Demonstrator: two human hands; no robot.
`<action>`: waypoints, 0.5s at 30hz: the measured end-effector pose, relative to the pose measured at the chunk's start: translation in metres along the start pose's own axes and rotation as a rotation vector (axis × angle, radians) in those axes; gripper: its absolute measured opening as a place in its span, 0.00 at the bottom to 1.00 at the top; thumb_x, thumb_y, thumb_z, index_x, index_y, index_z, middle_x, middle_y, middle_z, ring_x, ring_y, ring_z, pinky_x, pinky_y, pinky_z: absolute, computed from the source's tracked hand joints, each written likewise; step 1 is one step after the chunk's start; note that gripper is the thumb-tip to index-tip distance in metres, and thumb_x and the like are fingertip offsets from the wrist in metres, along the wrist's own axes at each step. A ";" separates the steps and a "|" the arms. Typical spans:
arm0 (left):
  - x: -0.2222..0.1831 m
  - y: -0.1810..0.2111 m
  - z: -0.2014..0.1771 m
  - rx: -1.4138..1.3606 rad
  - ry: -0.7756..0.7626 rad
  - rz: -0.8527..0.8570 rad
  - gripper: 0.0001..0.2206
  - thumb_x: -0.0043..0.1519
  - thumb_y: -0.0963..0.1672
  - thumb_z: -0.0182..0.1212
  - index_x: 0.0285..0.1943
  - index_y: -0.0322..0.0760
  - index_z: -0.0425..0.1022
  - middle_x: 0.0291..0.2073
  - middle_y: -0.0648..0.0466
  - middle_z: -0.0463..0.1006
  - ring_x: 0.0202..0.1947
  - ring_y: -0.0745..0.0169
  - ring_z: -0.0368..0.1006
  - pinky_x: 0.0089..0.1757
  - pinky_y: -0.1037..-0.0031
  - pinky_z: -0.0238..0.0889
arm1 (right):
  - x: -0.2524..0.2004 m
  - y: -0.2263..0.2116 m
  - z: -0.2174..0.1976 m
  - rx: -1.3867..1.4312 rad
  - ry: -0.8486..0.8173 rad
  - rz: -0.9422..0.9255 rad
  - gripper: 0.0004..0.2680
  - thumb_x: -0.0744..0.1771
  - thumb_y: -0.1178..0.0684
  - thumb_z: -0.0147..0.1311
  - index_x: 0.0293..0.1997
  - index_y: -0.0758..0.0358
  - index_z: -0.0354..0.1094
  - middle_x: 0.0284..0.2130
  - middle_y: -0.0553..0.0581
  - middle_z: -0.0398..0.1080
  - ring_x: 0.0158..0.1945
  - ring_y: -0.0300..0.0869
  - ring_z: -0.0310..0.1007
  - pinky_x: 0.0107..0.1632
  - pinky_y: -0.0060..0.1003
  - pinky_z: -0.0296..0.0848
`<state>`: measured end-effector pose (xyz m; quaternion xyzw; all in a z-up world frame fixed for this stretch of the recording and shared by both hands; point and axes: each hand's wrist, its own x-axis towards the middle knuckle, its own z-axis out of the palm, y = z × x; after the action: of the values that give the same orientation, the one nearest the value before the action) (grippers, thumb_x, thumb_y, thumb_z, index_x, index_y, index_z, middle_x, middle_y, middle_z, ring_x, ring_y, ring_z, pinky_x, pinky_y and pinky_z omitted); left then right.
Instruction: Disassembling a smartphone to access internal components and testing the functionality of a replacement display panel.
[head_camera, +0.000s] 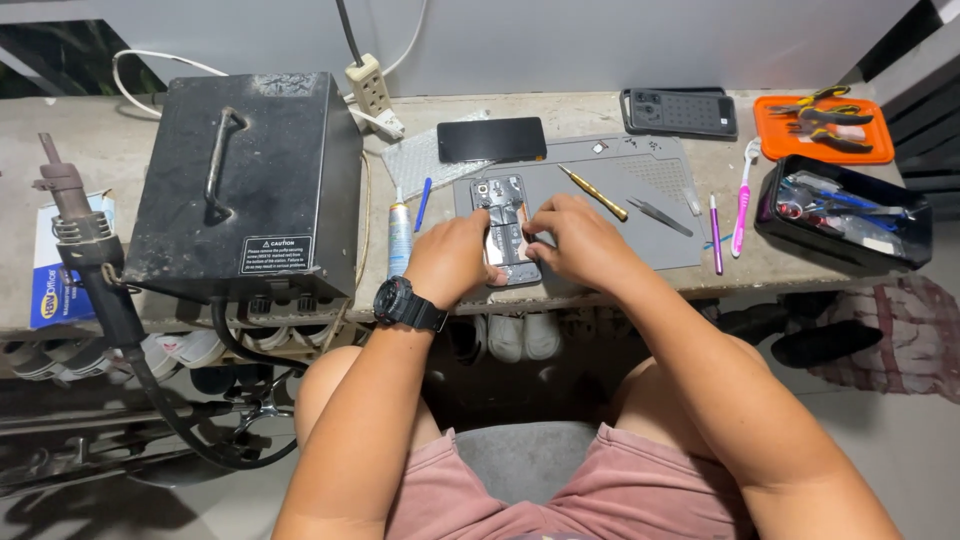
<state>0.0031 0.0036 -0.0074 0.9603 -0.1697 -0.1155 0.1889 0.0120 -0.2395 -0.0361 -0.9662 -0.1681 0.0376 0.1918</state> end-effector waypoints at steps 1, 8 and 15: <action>0.000 0.000 0.000 -0.001 -0.004 0.000 0.38 0.53 0.52 0.90 0.70 0.33 0.78 0.51 0.32 0.87 0.59 0.24 0.85 0.57 0.39 0.78 | 0.001 0.001 0.002 0.001 -0.002 0.003 0.10 0.68 0.47 0.72 0.54 0.48 0.84 0.55 0.56 0.77 0.64 0.57 0.77 0.61 0.59 0.82; 0.001 0.002 -0.002 0.014 -0.016 -0.003 0.39 0.55 0.52 0.89 0.72 0.34 0.77 0.53 0.33 0.87 0.60 0.26 0.85 0.58 0.40 0.78 | -0.006 0.000 0.004 0.013 0.050 -0.029 0.08 0.69 0.49 0.72 0.52 0.50 0.84 0.54 0.57 0.76 0.62 0.57 0.76 0.59 0.57 0.82; -0.002 0.002 -0.006 -0.022 -0.041 -0.004 0.39 0.56 0.51 0.88 0.75 0.33 0.75 0.56 0.32 0.87 0.63 0.25 0.83 0.60 0.41 0.77 | -0.012 0.000 0.020 0.083 0.232 -0.055 0.08 0.70 0.52 0.68 0.55 0.51 0.85 0.49 0.60 0.79 0.58 0.60 0.79 0.61 0.56 0.81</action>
<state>0.0028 0.0045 -0.0005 0.9559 -0.1705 -0.1376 0.1955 -0.0021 -0.2360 -0.0546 -0.9503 -0.1698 -0.0729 0.2507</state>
